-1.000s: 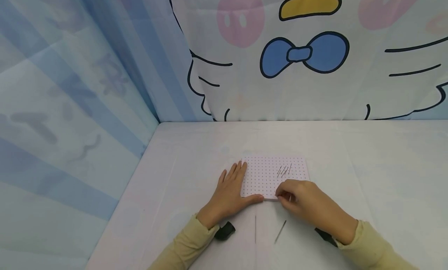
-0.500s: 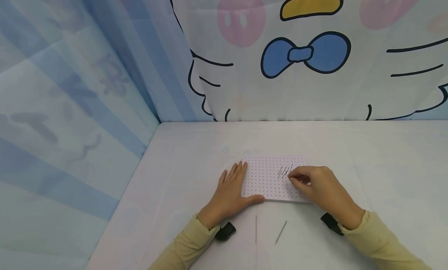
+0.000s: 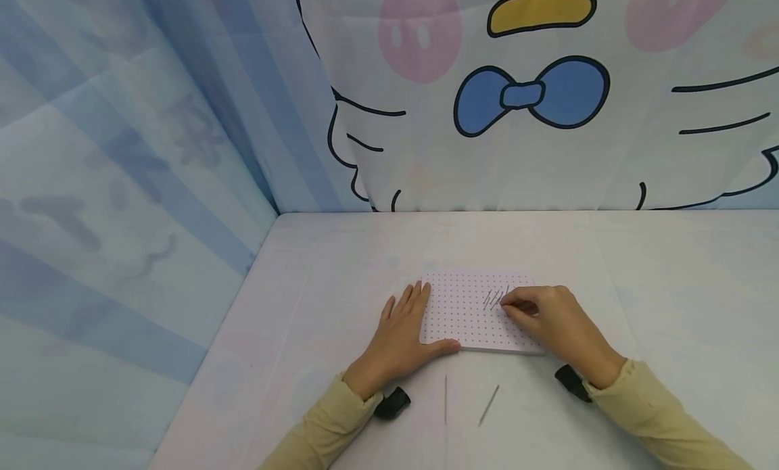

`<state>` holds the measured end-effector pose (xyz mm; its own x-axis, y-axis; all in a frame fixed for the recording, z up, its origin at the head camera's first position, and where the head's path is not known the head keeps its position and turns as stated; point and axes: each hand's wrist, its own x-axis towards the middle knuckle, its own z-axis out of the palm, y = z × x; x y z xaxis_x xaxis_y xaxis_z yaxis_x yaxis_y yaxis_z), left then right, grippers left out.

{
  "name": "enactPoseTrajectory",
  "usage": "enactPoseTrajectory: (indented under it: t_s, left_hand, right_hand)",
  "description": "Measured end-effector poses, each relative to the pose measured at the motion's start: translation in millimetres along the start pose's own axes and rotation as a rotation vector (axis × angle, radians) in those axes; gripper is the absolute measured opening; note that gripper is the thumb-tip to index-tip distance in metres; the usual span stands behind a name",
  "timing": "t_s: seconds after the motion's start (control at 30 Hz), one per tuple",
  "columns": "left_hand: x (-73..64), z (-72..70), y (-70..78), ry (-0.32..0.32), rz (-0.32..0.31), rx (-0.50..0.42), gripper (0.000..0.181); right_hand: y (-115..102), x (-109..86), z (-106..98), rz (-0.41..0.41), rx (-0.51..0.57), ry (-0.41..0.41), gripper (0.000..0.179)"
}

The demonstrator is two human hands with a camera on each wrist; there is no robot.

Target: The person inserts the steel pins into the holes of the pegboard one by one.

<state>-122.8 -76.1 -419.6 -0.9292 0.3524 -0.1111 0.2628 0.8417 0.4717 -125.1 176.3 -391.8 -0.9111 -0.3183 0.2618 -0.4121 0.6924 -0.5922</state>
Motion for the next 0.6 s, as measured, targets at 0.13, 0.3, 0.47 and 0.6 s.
enactPoseTrajectory:
  t_s: [0.13, 0.3, 0.47, 0.6]
  left_hand:
    - [0.0, -0.1, 0.0, -0.002, -0.001, 0.003, 0.108]
    - [-0.6, -0.1, 0.4, -0.008, -0.007, 0.006, 0.109]
    - [-0.7, -0.6, 0.7, -0.010, -0.009, 0.007, 0.109]
    - [-1.0, -0.9, 0.8, -0.008, -0.009, 0.008, 0.109]
  right_hand:
    - [1.4, 1.6, 2.1, 0.013, 0.010, -0.022, 0.008]
    - [3.0, 3.1, 3.6, 0.011, 0.000, -0.023, 0.008]
    - [3.6, 4.3, 5.3, 0.011, -0.006, -0.032, 0.006]
    - [4.0, 5.6, 6.1, 0.010, -0.019, -0.037, 0.005]
